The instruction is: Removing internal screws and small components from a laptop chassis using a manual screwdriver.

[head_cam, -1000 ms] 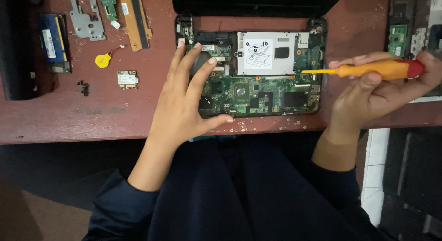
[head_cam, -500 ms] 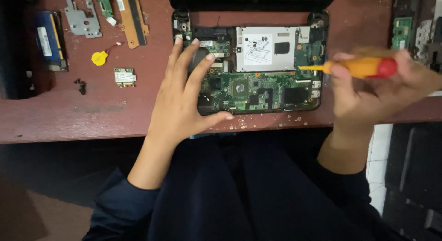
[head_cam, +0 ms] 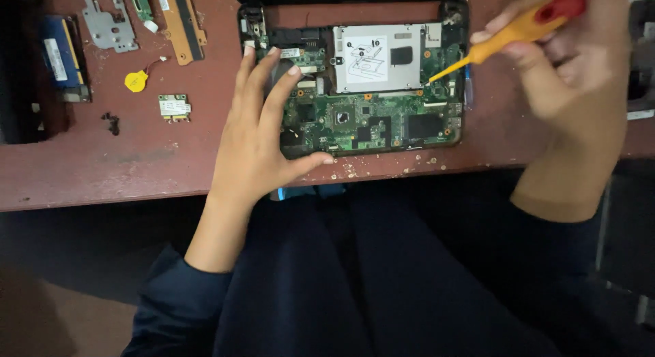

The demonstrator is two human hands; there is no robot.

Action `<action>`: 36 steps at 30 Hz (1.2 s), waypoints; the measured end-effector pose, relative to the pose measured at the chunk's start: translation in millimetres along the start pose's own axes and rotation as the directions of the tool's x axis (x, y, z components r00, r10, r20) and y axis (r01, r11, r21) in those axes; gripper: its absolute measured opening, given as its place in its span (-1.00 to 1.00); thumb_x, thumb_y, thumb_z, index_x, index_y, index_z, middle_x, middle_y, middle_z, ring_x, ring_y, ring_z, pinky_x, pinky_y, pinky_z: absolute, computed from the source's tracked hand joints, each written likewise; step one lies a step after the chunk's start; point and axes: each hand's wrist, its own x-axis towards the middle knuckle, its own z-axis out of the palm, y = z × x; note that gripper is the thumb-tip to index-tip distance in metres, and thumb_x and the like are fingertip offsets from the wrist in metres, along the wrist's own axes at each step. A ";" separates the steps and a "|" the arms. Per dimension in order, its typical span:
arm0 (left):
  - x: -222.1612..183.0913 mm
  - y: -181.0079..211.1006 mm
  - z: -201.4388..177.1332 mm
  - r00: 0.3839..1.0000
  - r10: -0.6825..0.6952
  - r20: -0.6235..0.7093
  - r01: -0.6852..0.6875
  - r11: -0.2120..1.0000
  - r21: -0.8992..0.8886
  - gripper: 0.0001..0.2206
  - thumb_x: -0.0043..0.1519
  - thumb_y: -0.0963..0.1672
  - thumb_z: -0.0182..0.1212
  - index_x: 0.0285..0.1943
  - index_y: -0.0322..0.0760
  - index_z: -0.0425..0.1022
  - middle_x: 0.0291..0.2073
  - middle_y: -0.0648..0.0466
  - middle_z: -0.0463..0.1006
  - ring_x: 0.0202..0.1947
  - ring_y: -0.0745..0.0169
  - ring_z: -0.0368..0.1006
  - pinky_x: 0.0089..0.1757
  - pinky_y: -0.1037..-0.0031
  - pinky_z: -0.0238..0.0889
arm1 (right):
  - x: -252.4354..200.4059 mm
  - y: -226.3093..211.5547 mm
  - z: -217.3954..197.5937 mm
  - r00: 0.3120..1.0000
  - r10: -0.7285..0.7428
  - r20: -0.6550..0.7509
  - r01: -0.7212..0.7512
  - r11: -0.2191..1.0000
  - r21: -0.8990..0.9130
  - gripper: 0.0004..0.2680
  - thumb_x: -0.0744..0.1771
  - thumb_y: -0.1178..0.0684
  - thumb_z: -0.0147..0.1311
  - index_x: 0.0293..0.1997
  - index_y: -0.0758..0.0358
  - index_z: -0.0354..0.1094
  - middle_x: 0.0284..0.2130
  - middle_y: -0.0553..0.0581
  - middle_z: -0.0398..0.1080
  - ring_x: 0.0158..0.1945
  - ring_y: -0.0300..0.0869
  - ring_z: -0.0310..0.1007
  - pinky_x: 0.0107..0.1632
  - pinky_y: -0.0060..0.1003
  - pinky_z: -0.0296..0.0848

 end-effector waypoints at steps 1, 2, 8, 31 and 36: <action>0.2 -0.5 0.6 1.000 0.002 0.003 -0.002 1.000 0.001 -0.10 0.25 0.27 0.32 0.60 -0.12 -0.03 0.55 -0.19 -0.01 0.60 -0.47 -0.20 0.39 -0.40 0.09 | 5.1 1.3 -3.8 0.995 -0.067 0.079 0.072 0.995 -0.063 -0.70 0.57 0.45 -0.18 0.47 0.38 -0.16 0.10 0.67 0.26 0.23 0.37 0.44 0.44 0.16 0.52; -0.9 -0.9 0.5 1.000 0.000 0.007 0.000 1.000 0.004 -0.11 0.25 0.27 0.30 0.60 -0.12 -0.04 0.55 -0.19 -0.01 0.59 -0.48 -0.19 0.39 -0.40 0.08 | 10.4 3.1 -6.5 0.979 -0.127 0.162 0.147 0.982 -0.118 -0.79 0.52 0.39 -0.13 0.30 0.55 -0.09 0.06 0.61 0.29 0.19 0.30 0.50 0.28 -0.01 0.55; -0.7 0.7 -0.6 1.000 0.000 -0.001 0.000 1.000 -0.011 -0.07 0.24 0.25 0.38 0.62 -0.13 -0.05 0.57 -0.16 -0.04 0.62 -0.38 -0.26 0.43 -0.35 0.08 | 15.7 -16.1 2.6 0.975 0.028 0.219 0.005 0.989 -0.147 -0.80 0.41 0.49 -0.20 0.03 0.39 -0.07 0.04 0.50 0.37 0.01 -0.01 0.47 -0.35 -0.44 0.17; -4.7 -0.7 1.2 1.000 0.018 -0.014 -0.019 1.000 -0.021 -0.08 0.25 0.24 0.37 0.61 -0.14 -0.06 0.55 -0.18 -0.02 0.61 -0.39 -0.24 0.42 -0.36 0.03 | 11.6 -23.1 5.7 0.978 0.073 0.195 0.010 0.919 -0.394 -0.96 0.48 0.39 -0.16 0.01 0.49 0.12 -0.18 0.32 0.13 -0.20 0.05 0.17 -0.02 -0.08 0.24; -2.7 0.5 -0.5 0.999 0.037 -0.033 -0.038 0.999 -0.023 -0.07 0.23 0.24 0.37 0.60 -0.17 -0.06 0.54 -0.21 0.00 0.60 -0.39 -0.24 0.41 -0.36 0.01 | 34.2 -53.2 43.5 0.878 0.166 0.448 -0.016 0.948 -0.319 -0.68 0.36 0.35 -0.09 0.30 0.54 0.17 -0.21 0.22 0.37 -0.16 -0.11 0.41 0.16 -0.19 0.44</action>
